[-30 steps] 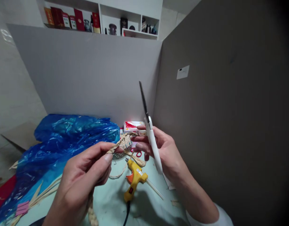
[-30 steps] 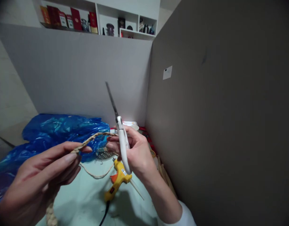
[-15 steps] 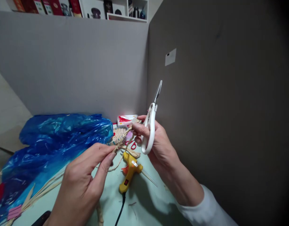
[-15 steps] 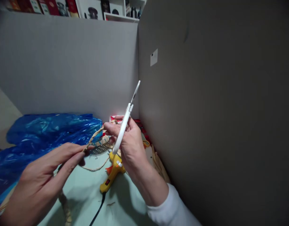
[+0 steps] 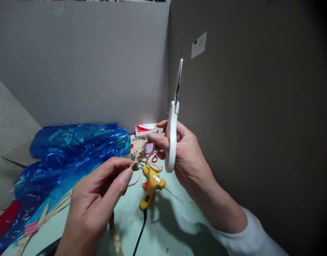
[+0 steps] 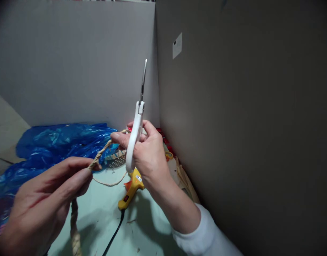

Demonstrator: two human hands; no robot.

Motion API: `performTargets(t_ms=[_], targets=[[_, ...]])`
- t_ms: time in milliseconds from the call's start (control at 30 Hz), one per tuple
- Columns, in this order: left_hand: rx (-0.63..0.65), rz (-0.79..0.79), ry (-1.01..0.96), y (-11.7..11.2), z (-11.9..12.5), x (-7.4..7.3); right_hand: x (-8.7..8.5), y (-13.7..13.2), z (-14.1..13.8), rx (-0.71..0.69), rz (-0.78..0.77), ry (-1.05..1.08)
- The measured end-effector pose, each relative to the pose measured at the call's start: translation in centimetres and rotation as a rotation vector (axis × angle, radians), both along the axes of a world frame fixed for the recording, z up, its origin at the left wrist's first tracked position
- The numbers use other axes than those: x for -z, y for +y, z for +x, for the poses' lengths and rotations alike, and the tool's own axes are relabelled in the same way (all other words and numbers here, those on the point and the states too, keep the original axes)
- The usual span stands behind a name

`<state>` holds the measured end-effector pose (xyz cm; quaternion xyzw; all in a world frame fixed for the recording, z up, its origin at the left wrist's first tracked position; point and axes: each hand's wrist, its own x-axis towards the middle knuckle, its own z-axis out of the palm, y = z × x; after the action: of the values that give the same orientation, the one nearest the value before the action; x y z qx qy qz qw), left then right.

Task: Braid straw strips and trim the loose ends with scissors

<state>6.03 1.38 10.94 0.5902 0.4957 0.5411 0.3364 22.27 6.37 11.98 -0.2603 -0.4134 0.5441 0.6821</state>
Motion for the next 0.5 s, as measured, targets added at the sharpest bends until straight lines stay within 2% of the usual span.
performTargets(t_ms=[100,333,500], targets=[[0.036,-0.063,-0.094,0.15,0.06,-0.14,-0.29,-0.21,0.05,0.027,-0.002,-0.032],[0.040,-0.087,-0.107,-0.08,0.16,-0.05,-0.59,-0.35,0.06,0.030,-0.008,-0.067],[0.149,-0.247,-0.227,-0.03,-0.33,-0.19,-0.57,-0.31,0.04,0.025,-0.014,-0.073]])
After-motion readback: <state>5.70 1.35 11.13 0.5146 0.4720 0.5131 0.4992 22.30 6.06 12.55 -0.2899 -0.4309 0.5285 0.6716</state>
